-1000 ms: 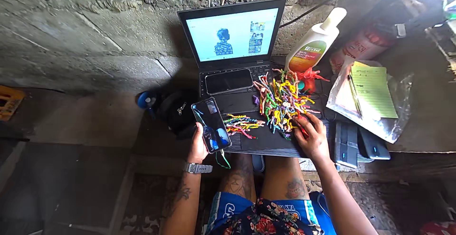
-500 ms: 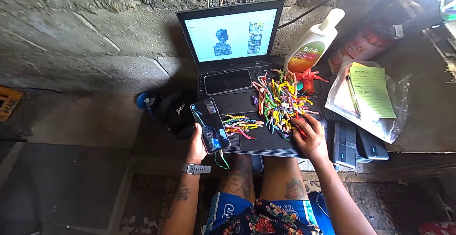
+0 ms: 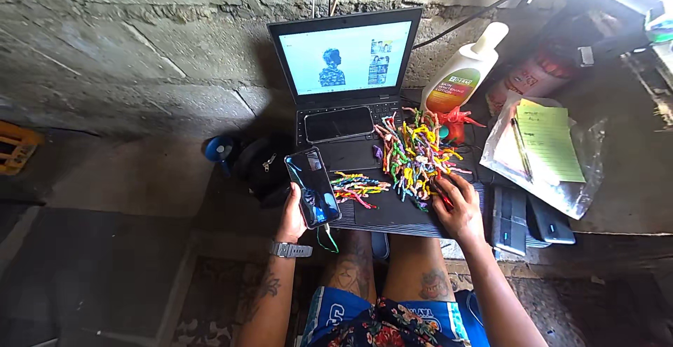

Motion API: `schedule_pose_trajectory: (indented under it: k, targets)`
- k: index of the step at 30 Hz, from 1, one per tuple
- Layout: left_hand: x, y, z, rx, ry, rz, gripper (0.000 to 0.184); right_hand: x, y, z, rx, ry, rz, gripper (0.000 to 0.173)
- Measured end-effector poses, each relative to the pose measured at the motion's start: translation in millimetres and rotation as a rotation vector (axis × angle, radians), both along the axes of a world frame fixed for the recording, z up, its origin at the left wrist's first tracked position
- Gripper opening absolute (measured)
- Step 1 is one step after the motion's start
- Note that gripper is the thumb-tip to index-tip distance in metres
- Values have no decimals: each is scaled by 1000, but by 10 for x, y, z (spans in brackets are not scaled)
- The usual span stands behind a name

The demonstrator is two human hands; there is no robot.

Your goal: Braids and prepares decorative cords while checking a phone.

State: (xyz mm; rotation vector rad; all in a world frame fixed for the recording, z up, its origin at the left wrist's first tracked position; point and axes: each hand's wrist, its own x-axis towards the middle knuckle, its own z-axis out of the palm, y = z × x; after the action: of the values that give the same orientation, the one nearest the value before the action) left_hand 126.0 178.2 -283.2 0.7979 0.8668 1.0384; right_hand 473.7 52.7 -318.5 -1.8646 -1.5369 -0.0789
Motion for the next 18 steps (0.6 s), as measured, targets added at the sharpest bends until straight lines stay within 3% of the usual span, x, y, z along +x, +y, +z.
schedule_pose_trajectory:
  k: [18]
  targets:
    - [10, 5, 19, -16, -19, -2, 60, -5, 1, -5, -1, -2, -13, 40]
